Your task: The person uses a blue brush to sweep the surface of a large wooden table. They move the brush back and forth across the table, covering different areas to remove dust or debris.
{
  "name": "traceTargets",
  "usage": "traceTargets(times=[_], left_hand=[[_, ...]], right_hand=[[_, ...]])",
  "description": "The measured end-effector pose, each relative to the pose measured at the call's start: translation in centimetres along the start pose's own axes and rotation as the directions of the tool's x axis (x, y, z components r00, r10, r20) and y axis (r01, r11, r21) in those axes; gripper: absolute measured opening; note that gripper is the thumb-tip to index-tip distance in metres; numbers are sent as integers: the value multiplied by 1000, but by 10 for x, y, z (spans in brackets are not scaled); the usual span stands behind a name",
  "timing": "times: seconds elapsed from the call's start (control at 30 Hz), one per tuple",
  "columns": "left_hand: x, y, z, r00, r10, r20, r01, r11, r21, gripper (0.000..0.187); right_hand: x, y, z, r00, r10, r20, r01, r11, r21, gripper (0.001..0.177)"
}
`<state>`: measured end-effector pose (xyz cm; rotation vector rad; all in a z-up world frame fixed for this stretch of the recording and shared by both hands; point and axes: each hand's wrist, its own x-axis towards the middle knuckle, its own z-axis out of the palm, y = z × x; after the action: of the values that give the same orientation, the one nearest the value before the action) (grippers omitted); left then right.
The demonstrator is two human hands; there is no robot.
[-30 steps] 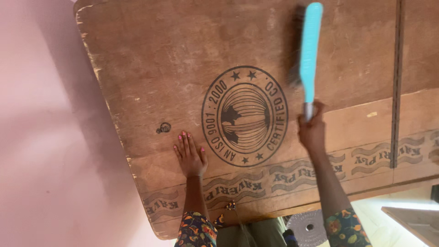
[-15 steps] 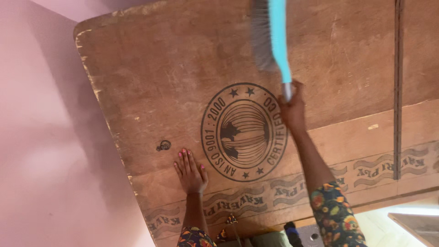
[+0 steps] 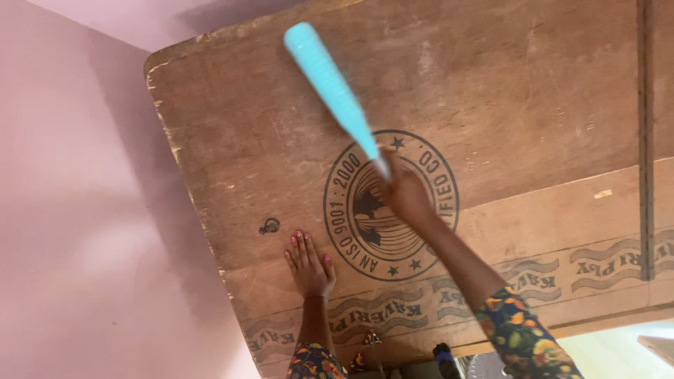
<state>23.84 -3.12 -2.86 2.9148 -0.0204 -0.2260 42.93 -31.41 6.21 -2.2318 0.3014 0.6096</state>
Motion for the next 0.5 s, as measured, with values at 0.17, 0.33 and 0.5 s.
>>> traceTargets(times=[0.17, 0.33, 0.5], left_hand=[[7, -2, 1, 999, 28, -16, -28, 1000, 12, 74], [-1, 0, -3, 999, 28, -23, -28, 1000, 8, 74], [3, 5, -9, 999, 29, -13, -29, 1000, 6, 75]], right_hand=[[14, -25, 0, 981, -192, -10, 191, 978, -82, 68], [60, 67, -79, 958, 205, -199, -131, 934, 333, 52], [11, 188, -152, 774, 366, -517, -162, 904, 396, 59]])
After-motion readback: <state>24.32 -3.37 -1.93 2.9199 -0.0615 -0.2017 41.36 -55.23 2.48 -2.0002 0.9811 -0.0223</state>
